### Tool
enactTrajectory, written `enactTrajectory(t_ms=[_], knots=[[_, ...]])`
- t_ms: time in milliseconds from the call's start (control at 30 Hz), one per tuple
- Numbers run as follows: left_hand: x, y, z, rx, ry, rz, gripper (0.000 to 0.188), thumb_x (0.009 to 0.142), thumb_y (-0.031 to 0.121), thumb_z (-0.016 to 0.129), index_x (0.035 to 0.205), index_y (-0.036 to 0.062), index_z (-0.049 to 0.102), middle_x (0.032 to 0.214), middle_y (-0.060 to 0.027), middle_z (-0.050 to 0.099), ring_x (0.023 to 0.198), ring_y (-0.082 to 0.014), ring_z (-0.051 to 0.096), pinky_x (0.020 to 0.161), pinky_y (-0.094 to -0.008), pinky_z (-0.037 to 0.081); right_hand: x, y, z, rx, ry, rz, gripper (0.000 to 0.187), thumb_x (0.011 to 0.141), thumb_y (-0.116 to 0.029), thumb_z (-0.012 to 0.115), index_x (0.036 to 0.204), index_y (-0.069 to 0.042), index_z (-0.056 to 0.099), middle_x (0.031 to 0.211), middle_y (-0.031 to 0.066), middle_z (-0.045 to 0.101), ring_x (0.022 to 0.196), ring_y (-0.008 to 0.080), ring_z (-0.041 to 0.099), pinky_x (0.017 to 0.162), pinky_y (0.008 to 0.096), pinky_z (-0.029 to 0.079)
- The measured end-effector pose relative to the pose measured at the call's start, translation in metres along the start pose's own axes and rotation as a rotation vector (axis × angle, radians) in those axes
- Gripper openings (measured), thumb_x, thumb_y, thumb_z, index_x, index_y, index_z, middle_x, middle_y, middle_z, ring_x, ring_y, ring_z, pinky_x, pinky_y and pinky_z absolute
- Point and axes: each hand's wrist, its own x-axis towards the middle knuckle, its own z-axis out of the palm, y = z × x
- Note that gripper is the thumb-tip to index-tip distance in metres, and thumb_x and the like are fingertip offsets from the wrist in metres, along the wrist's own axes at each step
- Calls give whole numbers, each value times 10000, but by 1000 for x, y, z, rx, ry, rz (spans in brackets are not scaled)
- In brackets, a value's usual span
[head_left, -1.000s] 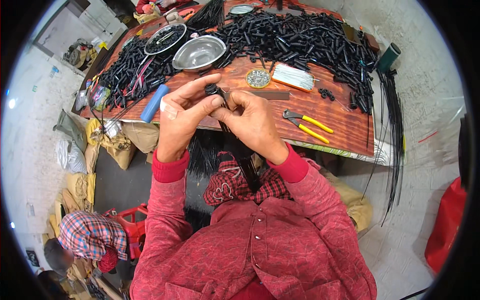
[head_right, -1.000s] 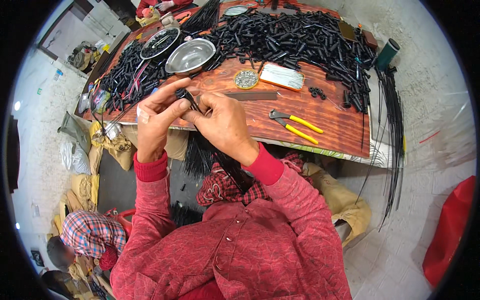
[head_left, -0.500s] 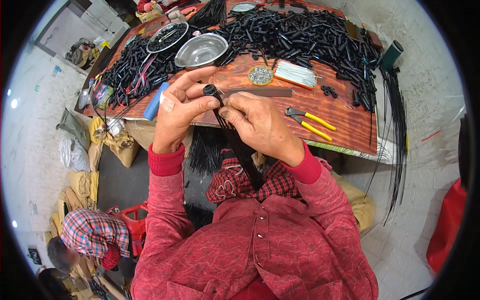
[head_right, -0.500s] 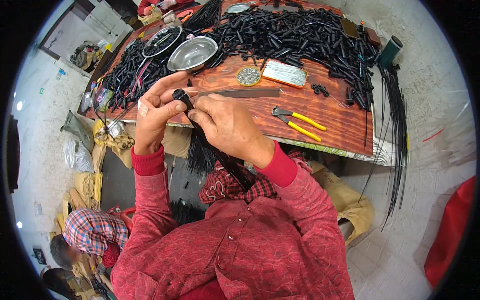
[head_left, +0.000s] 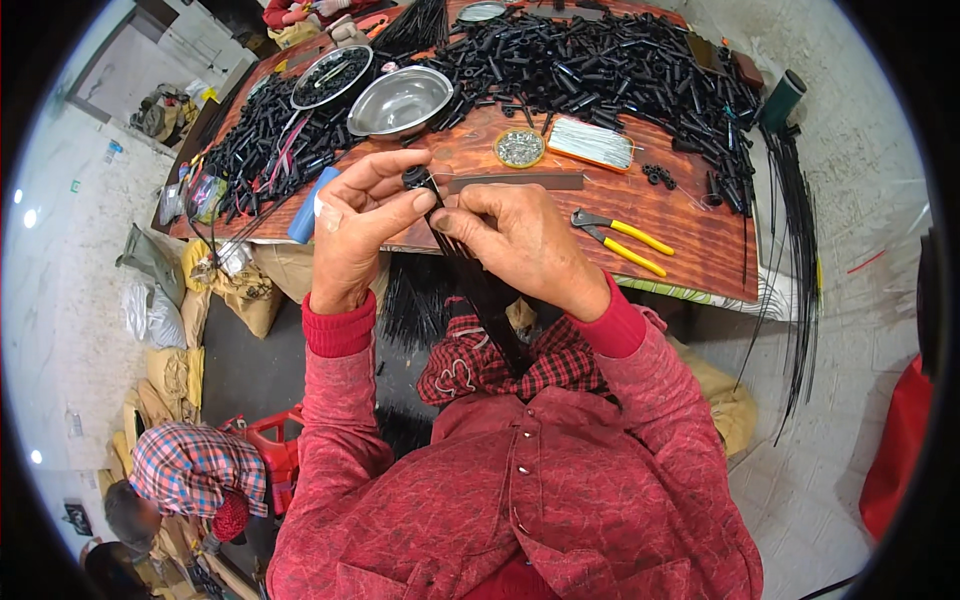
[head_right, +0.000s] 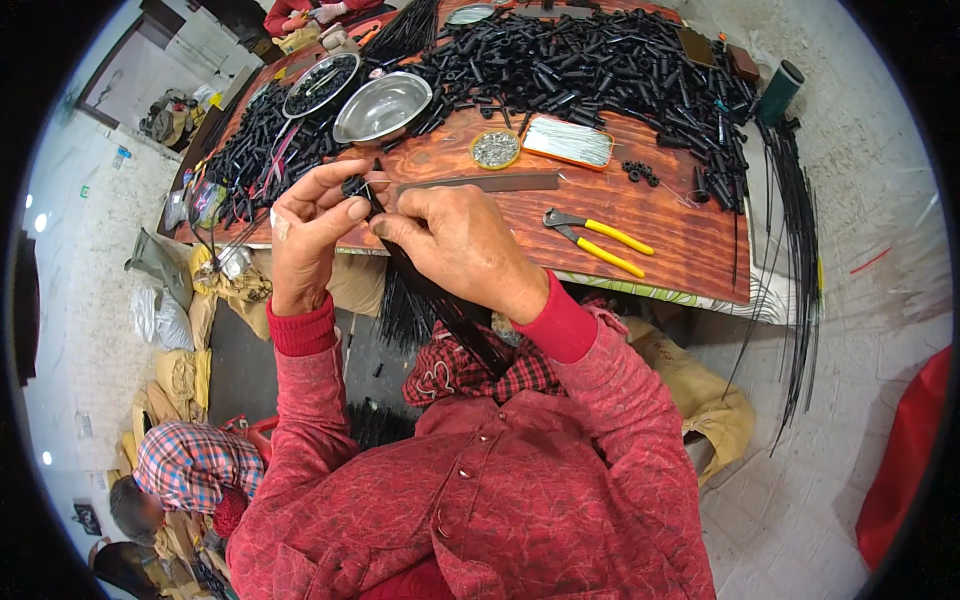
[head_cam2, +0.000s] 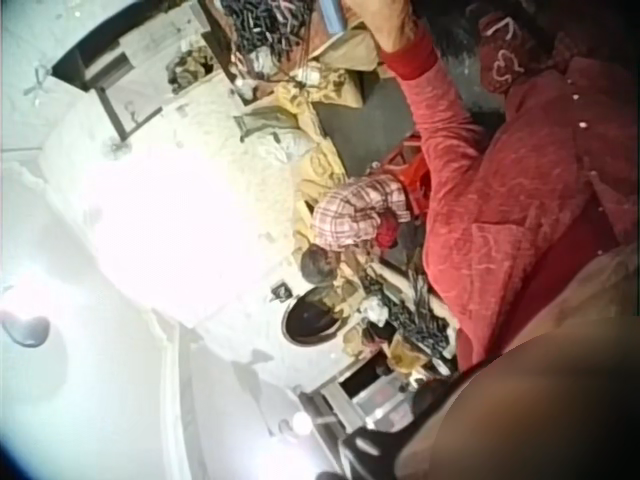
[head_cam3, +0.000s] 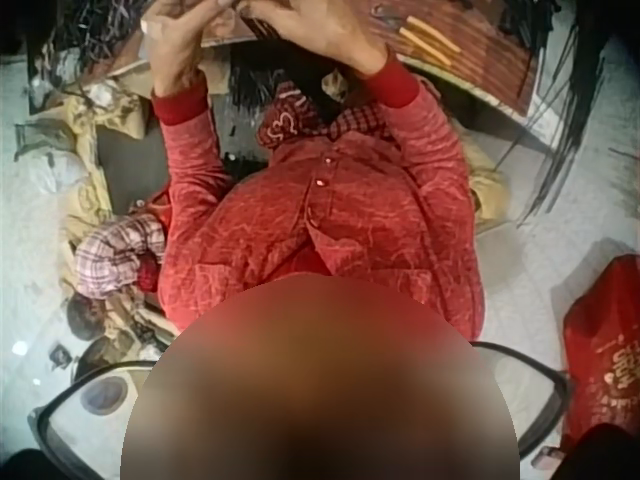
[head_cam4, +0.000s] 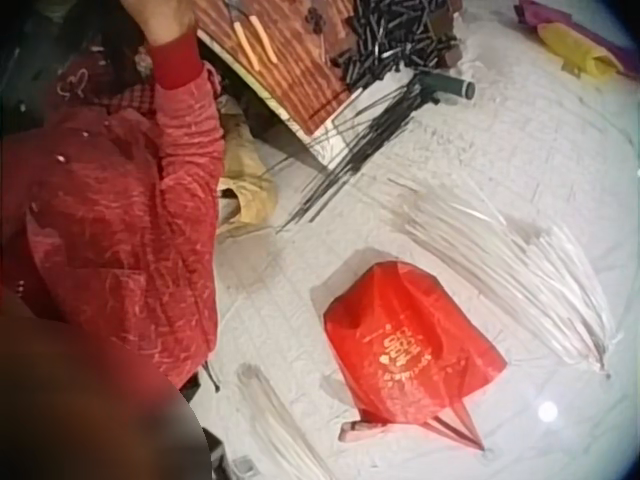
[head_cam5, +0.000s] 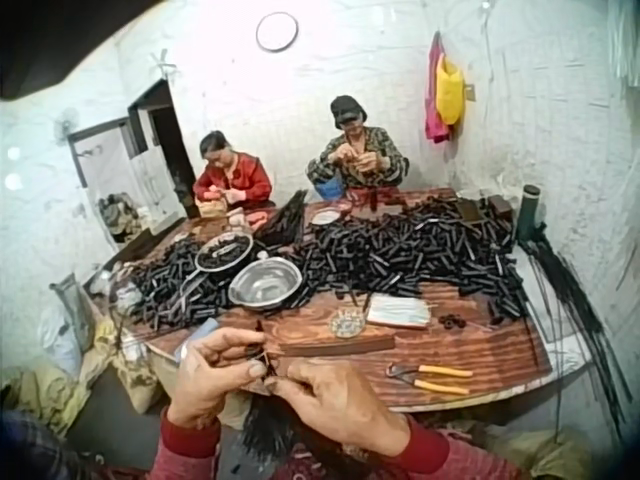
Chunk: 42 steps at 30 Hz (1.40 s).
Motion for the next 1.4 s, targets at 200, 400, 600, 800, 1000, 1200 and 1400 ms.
enactTrajectory(t_ms=[200, 400, 600, 800, 1000, 1200, 1400], knots=[[0, -1, 2, -62, -24, 28, 412, 815, -29, 692, 1216, -52, 601, 1099, -161, 688, 983, -201, 681, 880, -306, 539, -2, -5, 1, 67, 40, -11, 283, 908, -225, 644, 745, 6, 640, 605, 123, 558, 513, 197, 509, 507, 368, 382], [-1, 1, 9, -44, -5, 85, 352, 835, -70, 658, 1183, -48, 608, 1068, -152, 688, 968, -185, 671, 862, -294, 545, -4, -9, 9, -64, 174, -32, 290, 894, -244, 660, 743, 2, 628, 625, 157, 558, 527, 273, 533, 514, 392, 389], [2, -7, -1, -162, -43, 49, 390, 817, -67, 684, 1197, -43, 601, 1066, -162, 690, 956, -195, 679, 861, -302, 548, -3, -9, 1, 59, 90, 37, 284, 906, -225, 637, 740, 5, 630, 607, 131, 555, 511, 201, 511, 509, 367, 386], [4, -17, -6, -254, -75, 103, 409, 820, -26, 705, 1213, -43, 591, 1063, -175, 691, 962, -225, 684, 880, -336, 546, -2, -13, 1, 75, 73, 33, 292, 905, -234, 636, 741, 7, 643, 575, 118, 546, 504, 173, 502, 496, 356, 372], [1, -6, 7, -82, -80, 136, 401, 866, 18, 671, 1248, -54, 568, 1095, -166, 679, 1002, -213, 666, 901, -325, 529, -3, -11, -2, -20, 91, 100, 296, 869, -264, 682, 739, 2, 670, 551, 106, 549, 488, 169, 492, 485, 356, 367], [-2, -8, 15, -47, -74, 183, 456, 890, 93, 671, 1287, -88, 538, 1100, -173, 672, 963, -221, 673, 875, -333, 541, 1, -11, -1, -58, 67, 282, 434, 787, -395, 726, 608, -22, 595, 561, 162, 571, 524, 323, 585, 523, 434, 424], [-4, -4, 21, -7, 1, 144, 393, 911, 66, 630, 1269, -80, 563, 1077, -159, 680, 971, -205, 668, 849, -301, 542, -3, -3, -1, -37, 75, 224, 392, 826, -309, 759, 662, -4, 576, 544, 72, 571, 502, 126, 530, 484, 331, 387]])
